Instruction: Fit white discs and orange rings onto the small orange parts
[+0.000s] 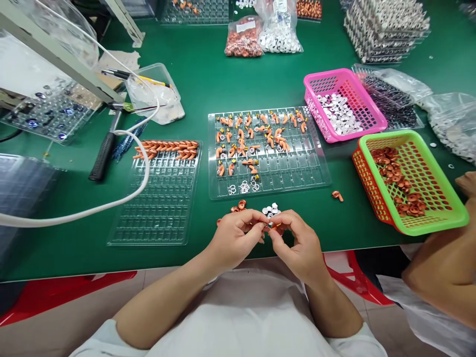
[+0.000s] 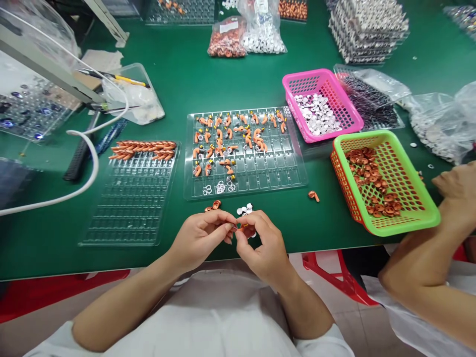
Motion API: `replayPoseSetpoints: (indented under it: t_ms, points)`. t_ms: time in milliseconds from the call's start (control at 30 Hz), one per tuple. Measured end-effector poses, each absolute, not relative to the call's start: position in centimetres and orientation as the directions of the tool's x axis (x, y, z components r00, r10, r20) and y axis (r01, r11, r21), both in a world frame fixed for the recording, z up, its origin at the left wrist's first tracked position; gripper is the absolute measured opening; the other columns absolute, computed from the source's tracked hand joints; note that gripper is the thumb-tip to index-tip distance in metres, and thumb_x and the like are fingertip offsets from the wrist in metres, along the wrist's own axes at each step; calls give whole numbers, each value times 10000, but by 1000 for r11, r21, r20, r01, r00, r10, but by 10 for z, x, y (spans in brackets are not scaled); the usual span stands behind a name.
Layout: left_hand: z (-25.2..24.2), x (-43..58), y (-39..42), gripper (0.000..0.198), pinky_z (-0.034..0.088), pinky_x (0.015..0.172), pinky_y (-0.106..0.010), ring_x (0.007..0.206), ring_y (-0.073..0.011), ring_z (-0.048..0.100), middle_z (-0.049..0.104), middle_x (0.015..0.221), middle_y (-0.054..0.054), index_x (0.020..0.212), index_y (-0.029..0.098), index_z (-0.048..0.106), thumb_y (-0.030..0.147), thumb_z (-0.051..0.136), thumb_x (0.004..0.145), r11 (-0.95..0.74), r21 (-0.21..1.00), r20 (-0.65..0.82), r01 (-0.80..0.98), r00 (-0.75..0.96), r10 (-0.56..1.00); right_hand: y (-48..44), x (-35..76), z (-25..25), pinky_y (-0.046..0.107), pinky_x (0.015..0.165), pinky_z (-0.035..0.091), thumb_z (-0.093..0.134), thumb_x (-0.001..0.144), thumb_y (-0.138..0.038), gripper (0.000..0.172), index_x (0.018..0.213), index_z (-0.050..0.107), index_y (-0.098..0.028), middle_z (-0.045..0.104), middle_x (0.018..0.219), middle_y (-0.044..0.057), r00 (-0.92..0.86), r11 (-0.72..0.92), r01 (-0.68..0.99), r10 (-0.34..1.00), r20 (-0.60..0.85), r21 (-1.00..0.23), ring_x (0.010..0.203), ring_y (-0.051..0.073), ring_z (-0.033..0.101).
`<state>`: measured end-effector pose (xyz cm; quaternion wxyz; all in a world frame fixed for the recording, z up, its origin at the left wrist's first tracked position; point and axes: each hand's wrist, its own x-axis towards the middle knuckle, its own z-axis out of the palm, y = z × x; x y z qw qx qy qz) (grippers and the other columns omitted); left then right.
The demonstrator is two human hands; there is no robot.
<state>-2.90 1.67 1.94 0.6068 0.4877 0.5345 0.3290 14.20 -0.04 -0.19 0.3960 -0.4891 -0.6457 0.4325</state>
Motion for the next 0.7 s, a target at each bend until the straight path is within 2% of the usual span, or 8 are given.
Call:
replayPoseSetpoints:
  t_ms: [167, 333, 533, 700]
  points:
    - [24, -28, 16, 209, 636, 774, -279, 823, -190, 757, 788, 937, -85, 1008, 135, 755, 217, 594, 902, 296, 948, -318, 119, 303, 898, 1, 143, -1, 272, 658, 518, 596, 848, -141, 163, 981, 588, -236, 626, 868, 5, -148, 83, 321, 988, 36, -943, 708, 138, 600]
    - [28, -28, 14, 252, 632, 781, -261, 867, -185, 761, 794, 1005, -79, 1073, 156, 759, 148, 567, 910, 204, 967, -246, 150, 363, 899, 1, 145, 1, 266, 671, 529, 590, 850, -138, 144, 951, 568, -239, 626, 871, 2, -129, 51, 316, 992, 10, -947, 719, 135, 613]
    - [20, -35, 13, 240, 631, 688, -276, 704, -172, 749, 785, 820, -68, 1052, 149, 766, 132, 580, 902, 117, 979, -177, 167, 409, 895, 0, 149, 0, 262, 648, 531, 597, 852, -149, 132, 937, 545, -235, 592, 858, 3, -212, -8, 173, 976, -46, -985, 721, 137, 592]
    - [21, -36, 10, 259, 614, 670, -264, 686, -161, 737, 757, 789, -70, 1054, 157, 764, 103, 548, 923, -3, 988, -69, 155, 455, 888, 1, 151, -4, 263, 649, 527, 591, 844, -130, 158, 925, 506, -236, 546, 898, 8, -281, -52, 3, 958, -51, -999, 754, 137, 579]
